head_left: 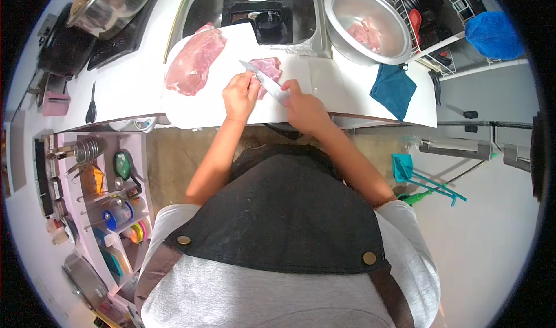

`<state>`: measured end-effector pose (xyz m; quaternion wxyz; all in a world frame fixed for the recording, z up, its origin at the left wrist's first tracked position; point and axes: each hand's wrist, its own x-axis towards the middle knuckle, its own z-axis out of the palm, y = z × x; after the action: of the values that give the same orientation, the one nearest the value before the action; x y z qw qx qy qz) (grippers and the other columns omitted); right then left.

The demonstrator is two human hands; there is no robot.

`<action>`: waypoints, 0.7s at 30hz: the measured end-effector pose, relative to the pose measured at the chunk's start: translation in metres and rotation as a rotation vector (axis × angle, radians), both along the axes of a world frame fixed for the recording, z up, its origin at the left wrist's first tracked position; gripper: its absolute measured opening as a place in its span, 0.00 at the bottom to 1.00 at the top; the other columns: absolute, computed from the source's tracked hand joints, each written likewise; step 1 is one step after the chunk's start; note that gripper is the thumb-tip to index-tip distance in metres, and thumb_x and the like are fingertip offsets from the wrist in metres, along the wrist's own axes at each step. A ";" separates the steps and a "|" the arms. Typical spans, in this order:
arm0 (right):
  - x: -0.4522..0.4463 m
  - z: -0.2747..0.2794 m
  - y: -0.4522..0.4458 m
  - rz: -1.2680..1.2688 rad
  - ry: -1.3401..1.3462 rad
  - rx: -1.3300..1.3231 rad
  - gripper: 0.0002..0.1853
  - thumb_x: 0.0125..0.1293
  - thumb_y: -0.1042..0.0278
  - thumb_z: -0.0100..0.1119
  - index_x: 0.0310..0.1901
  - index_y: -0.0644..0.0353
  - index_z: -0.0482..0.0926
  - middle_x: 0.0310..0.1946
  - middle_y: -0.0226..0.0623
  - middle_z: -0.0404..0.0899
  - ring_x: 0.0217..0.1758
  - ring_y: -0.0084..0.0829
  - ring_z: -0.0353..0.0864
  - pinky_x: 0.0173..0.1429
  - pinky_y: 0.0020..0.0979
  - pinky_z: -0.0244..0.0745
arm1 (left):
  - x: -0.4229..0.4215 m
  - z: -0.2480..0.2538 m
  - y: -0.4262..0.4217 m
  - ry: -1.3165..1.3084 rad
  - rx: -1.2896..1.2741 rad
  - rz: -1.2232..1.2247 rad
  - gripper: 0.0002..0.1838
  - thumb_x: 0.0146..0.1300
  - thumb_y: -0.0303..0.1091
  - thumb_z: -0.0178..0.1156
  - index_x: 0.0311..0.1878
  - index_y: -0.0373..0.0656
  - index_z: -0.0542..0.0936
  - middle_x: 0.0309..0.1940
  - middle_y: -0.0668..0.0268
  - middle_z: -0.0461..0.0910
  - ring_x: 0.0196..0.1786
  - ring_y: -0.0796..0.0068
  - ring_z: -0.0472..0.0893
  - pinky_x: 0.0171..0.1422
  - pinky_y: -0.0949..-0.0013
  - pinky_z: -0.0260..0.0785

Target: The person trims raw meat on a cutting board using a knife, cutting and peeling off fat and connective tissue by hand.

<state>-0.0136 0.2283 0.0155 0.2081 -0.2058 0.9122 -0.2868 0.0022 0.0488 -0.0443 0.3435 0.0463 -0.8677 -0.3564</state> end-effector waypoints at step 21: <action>0.006 0.013 -0.004 0.132 0.171 0.182 0.21 0.61 0.68 0.50 0.57 0.45 0.64 0.29 0.46 0.81 0.34 0.49 0.82 0.40 0.50 0.74 | 0.012 0.002 0.001 -0.010 0.127 0.105 0.07 0.54 0.27 0.60 0.35 0.37 0.83 0.22 0.57 0.78 0.24 0.66 0.79 0.32 0.67 0.71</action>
<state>-0.0081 0.2244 0.0289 0.1658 -0.2693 0.9333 -0.1702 0.0144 0.0497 -0.0424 0.3536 0.1152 -0.8414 -0.3920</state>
